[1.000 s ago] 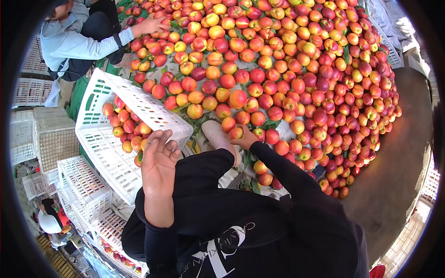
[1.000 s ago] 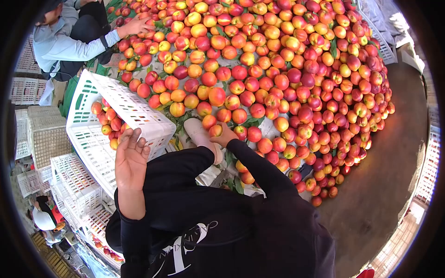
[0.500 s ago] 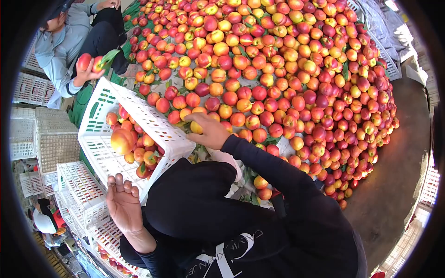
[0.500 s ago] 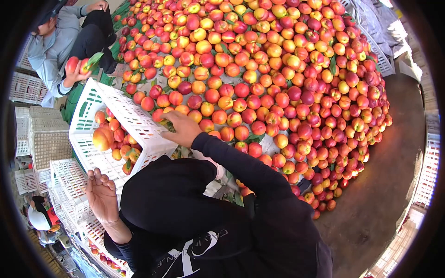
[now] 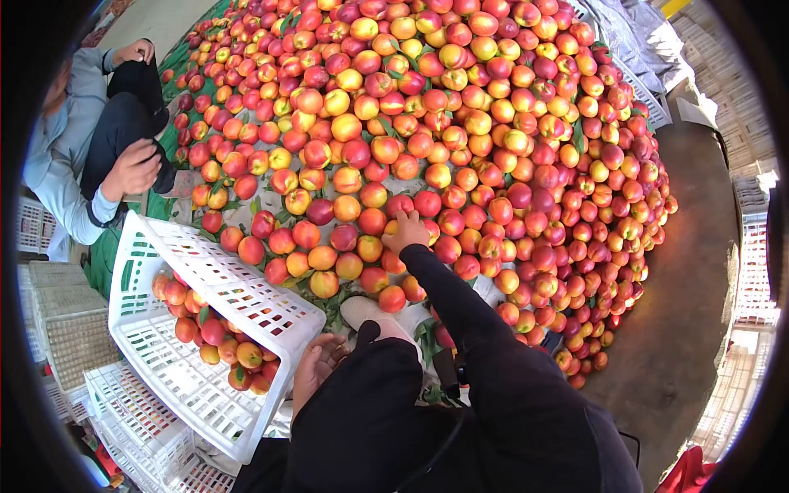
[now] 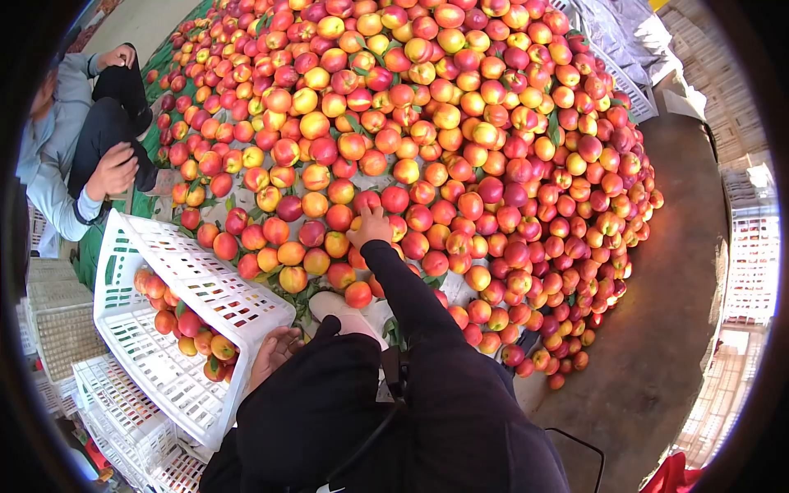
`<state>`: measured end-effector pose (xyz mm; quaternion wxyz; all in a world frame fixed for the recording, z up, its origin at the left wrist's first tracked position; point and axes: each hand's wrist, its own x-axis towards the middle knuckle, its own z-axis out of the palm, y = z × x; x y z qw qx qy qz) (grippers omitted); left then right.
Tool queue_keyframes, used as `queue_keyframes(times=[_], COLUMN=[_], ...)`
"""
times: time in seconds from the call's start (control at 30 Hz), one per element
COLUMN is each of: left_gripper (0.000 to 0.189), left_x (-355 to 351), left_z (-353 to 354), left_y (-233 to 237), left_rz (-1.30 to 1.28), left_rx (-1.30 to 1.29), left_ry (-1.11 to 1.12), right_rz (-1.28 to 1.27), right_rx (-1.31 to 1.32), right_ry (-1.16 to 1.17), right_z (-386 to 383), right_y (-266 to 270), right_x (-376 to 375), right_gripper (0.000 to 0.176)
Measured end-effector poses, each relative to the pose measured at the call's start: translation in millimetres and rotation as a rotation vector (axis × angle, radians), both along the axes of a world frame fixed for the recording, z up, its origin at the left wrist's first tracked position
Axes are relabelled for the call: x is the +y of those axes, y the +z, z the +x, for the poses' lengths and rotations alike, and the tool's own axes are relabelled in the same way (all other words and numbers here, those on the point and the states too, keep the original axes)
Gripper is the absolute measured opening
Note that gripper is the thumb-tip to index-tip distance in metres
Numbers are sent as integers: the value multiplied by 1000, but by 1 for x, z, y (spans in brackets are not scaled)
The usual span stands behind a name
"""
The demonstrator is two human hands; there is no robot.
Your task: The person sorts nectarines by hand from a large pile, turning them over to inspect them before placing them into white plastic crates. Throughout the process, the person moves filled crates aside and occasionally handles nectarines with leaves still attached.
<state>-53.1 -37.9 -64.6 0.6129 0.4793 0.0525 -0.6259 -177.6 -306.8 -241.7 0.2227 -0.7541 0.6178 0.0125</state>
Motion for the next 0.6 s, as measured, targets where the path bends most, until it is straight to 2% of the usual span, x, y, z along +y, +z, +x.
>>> queue_keyframes(times=[0.03,0.1,0.17,0.23,0.3,0.33,0.37,0.43,0.47,0.5,0.57,0.6], left_gripper=[35,38,42,48,53,53,54,51,50,49,52,53], left_x=[-10,-31,-50,-66,-73,-67,-60,-45,-32,-17,17,32], left_z=[0,-2,-4,-7,-8,-1,6,19,30,42,72,92], left_y=[0,1,9,25,33,33,33,46,50,51,51,49], left_rz=[-19,-42,-63,-153,-168,-291,-412,-395,-451,-508,-388,-228], left_rx=[43,90,129,309,310,424,537,342,273,205,-25,-347], left_ry=[-32,-1,19,186,257,342,426,504,506,512,627,631], right_rz=[-13,800,1014,1148,1019,719,568,-18,-70,-274,-362,-456], right_rx=[6,-1043,-1316,-1420,-1279,-1241,-1094,-761,-641,-549,-305,-179], right_ry=[3,-651,-512,-15,384,489,444,350,238,100,-105,-167], right_z=[1,0,10,10,-5,-11,-28,-68,-94,-120,-162,-177], right_y=[7,20,65,155,181,179,180,153,145,115,113,105], right_x=[-3,-6,17,38,39,35,21,-24,-55,-85,-136,-158], right_gripper=[49,50,53,58,56,57,56,55,56,57,60,64])
